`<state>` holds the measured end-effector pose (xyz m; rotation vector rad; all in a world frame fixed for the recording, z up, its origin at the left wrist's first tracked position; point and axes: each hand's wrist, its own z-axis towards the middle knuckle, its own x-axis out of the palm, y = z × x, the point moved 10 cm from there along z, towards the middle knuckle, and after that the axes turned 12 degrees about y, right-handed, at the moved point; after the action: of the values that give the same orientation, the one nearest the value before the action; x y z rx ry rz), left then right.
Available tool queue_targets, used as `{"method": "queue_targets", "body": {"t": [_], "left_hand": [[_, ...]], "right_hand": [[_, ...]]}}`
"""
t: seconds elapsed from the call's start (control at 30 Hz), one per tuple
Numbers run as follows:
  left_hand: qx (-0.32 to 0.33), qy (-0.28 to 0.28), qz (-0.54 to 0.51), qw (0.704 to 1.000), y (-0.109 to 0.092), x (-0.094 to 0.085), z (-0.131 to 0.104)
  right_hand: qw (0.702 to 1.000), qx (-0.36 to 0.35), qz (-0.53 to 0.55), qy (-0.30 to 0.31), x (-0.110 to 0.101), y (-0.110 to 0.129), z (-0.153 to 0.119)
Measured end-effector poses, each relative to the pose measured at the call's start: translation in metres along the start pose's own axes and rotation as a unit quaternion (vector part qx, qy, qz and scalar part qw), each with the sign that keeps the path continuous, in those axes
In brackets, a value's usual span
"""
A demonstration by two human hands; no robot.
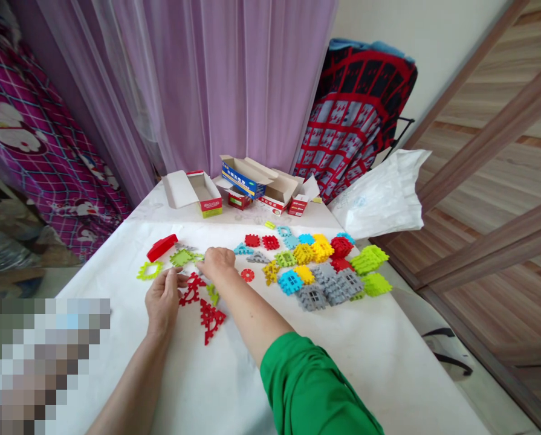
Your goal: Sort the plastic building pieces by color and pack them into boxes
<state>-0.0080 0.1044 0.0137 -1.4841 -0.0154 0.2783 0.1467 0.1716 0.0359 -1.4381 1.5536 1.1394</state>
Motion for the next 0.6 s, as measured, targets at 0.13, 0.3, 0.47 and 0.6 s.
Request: {"method": "queue_targets", "body": {"t": [0.13,0.3,0.47,0.6], "left_hand": [[-0.004,0.002,-0.004,1.000,-0.001,0.001,0.000],[-0.009,0.002,-0.014,1.000,0.000,0.002,-0.001],[-0.009,0.004,-0.025,1.000,-0.002,0.004,-0.003],[-0.009,0.006,-0.029,1.000,-0.005,0.005,-0.004]], "right_hand": [[1.000,-0.003,-0.021,0.022,-0.005,-0.004,-0.001],[0.997,-0.068,-0.038,0.020,-0.023,-0.024,-0.015],[0.993,-0.107,0.014,-0.039,-0.037,-0.062,-0.033],[0.991,-0.124,0.009,-0.050,-0.029,-0.074,-0.047]]}}
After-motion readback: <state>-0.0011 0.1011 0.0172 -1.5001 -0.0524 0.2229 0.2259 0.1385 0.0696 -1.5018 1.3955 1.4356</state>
